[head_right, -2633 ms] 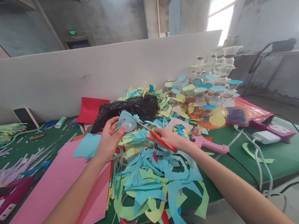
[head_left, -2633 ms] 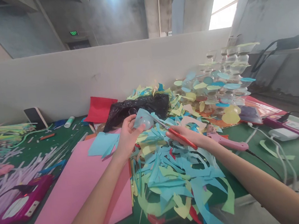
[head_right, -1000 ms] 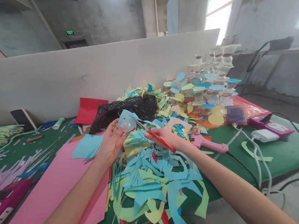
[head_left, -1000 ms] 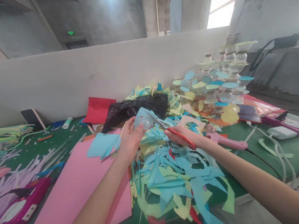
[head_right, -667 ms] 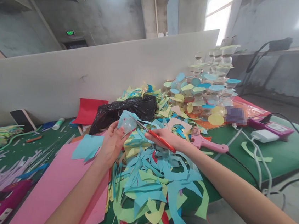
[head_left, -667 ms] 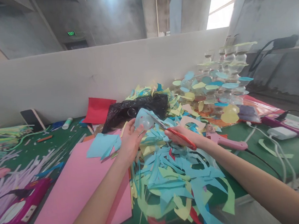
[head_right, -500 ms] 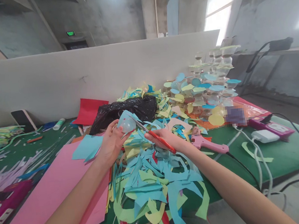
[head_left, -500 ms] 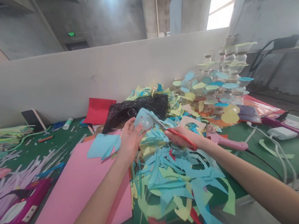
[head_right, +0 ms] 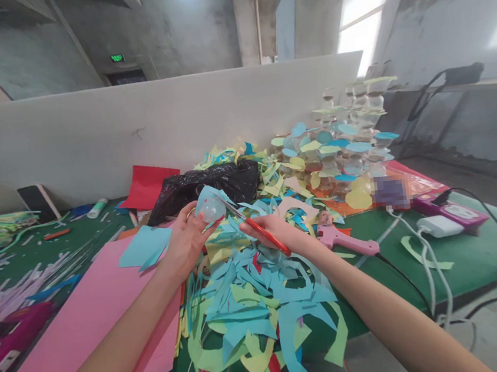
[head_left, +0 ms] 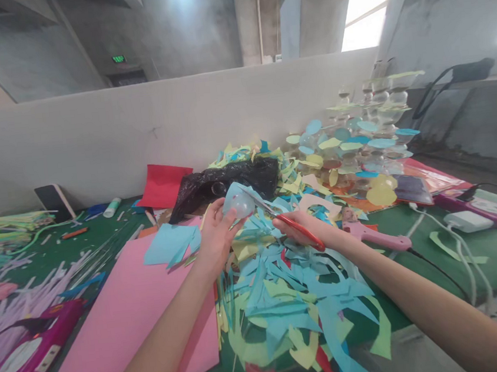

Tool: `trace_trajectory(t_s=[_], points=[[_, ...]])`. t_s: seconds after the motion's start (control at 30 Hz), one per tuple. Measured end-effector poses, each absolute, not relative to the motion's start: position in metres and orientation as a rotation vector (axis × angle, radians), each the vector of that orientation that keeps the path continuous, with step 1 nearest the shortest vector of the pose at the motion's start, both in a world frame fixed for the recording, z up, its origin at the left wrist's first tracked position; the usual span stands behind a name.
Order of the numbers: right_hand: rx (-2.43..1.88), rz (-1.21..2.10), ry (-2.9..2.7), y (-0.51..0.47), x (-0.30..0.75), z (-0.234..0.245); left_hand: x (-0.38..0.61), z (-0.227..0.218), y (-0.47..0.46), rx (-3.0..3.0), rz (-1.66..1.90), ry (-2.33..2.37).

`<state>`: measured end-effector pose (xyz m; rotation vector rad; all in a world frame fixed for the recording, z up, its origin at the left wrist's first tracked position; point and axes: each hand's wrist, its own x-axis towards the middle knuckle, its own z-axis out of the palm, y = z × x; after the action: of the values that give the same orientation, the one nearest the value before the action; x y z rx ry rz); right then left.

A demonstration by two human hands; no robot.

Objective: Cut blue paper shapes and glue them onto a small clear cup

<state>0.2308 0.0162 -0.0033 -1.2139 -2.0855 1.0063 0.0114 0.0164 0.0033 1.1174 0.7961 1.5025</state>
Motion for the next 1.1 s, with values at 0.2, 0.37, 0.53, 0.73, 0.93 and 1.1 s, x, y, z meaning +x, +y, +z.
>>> trace_trajectory(t_s=[0.2,0.37,0.53,0.73,0.93,1.1], points=[[-1.318,1.016,-2.055,0.015,0.232,-0.001,0.013,0.007,0.017,1.008,1.537,0.758],[-1.222,0.988,-2.129,0.012,0.232,0.004,0.009,0.007,0.019,1.03,1.543,0.727],[-1.18,1.011,-2.2,0.01,0.234,0.006,0.004,0.013,0.02,1.139,1.513,0.77],[-1.143,1.008,-2.216,0.007,0.234,0.008,0.002,0.015,0.019,1.228,1.455,0.845],[-1.119,1.057,-2.164,0.015,0.233,0.0,0.001,0.011,0.019,1.333,1.374,0.893],[-1.123,1.099,-2.124,0.021,0.234,-0.008,0.002,0.014,0.018,1.328,1.378,0.896]])
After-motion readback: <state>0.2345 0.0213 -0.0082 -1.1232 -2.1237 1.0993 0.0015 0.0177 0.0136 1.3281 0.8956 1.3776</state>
